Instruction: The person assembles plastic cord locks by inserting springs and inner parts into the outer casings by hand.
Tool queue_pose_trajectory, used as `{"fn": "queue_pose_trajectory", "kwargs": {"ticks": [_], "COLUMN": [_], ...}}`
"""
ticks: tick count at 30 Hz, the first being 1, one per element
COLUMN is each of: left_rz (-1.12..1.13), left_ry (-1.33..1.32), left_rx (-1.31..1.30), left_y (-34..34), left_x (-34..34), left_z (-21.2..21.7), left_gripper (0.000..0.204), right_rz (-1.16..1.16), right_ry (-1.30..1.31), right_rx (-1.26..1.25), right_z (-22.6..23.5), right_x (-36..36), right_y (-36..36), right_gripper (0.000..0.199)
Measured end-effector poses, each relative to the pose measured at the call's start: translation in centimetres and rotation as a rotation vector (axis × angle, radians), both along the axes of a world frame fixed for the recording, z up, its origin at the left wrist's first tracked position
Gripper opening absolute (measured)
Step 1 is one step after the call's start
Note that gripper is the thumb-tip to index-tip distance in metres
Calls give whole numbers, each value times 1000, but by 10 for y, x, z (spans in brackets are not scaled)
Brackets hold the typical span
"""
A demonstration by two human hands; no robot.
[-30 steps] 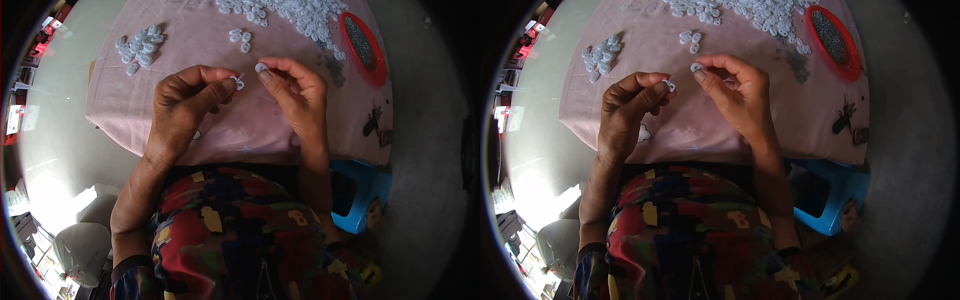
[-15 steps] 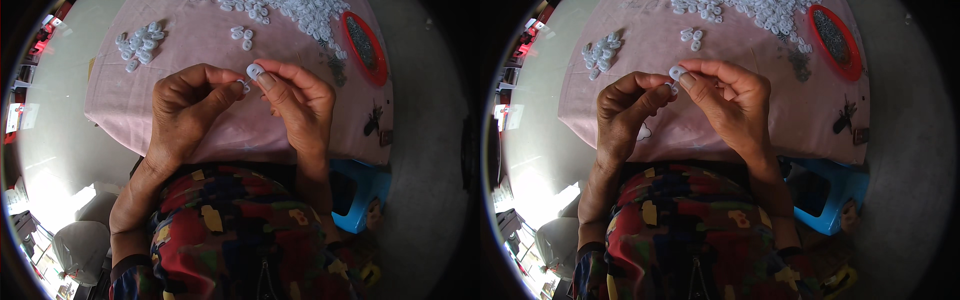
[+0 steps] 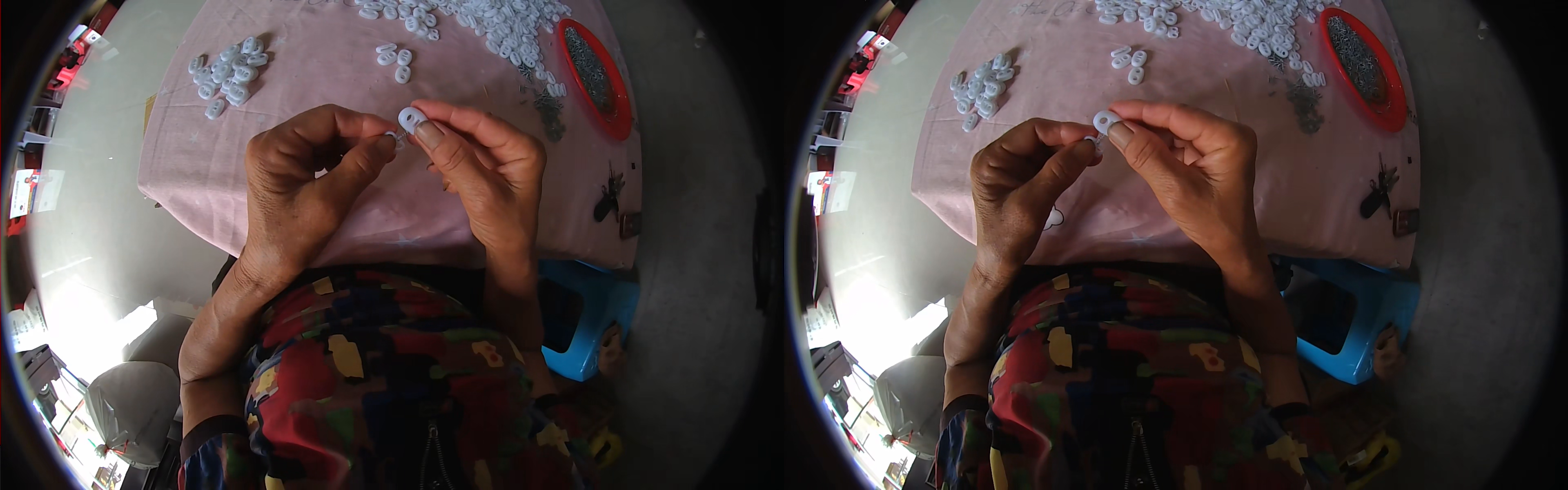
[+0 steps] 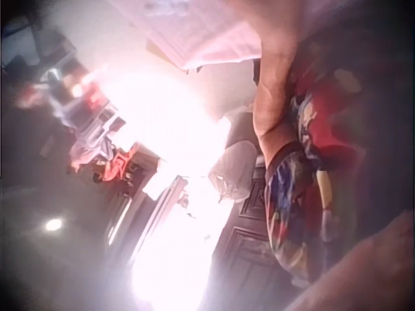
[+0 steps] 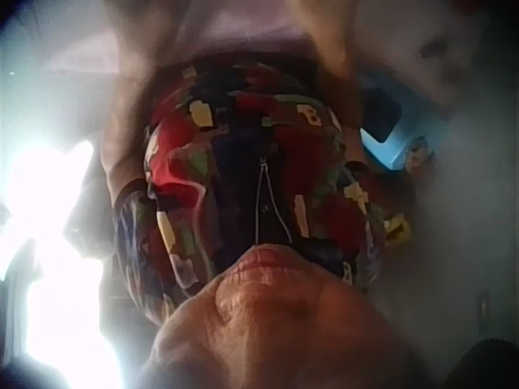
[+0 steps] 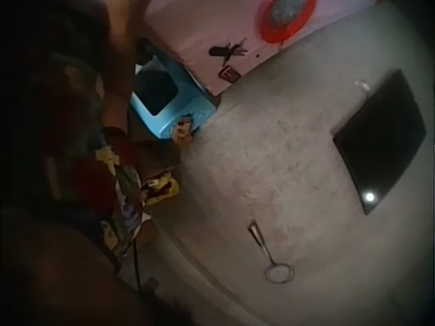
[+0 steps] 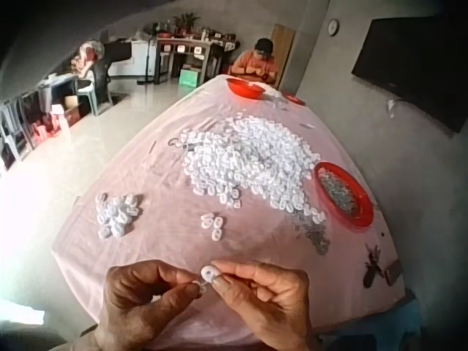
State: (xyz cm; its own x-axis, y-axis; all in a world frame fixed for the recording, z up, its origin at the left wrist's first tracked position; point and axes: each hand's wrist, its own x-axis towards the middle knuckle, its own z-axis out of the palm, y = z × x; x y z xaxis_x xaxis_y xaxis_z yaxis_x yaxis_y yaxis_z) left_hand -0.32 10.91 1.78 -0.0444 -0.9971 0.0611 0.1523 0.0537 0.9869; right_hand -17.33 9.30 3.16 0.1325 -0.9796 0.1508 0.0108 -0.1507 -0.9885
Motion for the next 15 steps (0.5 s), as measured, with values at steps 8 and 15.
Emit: {"fn": "queue_pose_trajectory", "kwargs": {"ticks": [8, 15], "left_rz": [11, 11], "left_ry": [-5, -50], "left_rx": [19, -53], "left_y": [1, 1], "left_x": [0, 2], "left_z": [2, 2], "left_gripper": [7, 8], "right_rz": [-7, 14], "right_ry": [20, 42], "right_rx": [-57, -152], "right_z": [-3, -2], "right_x": [2, 1], "right_y": [2, 3], "right_gripper": [21, 22]}}
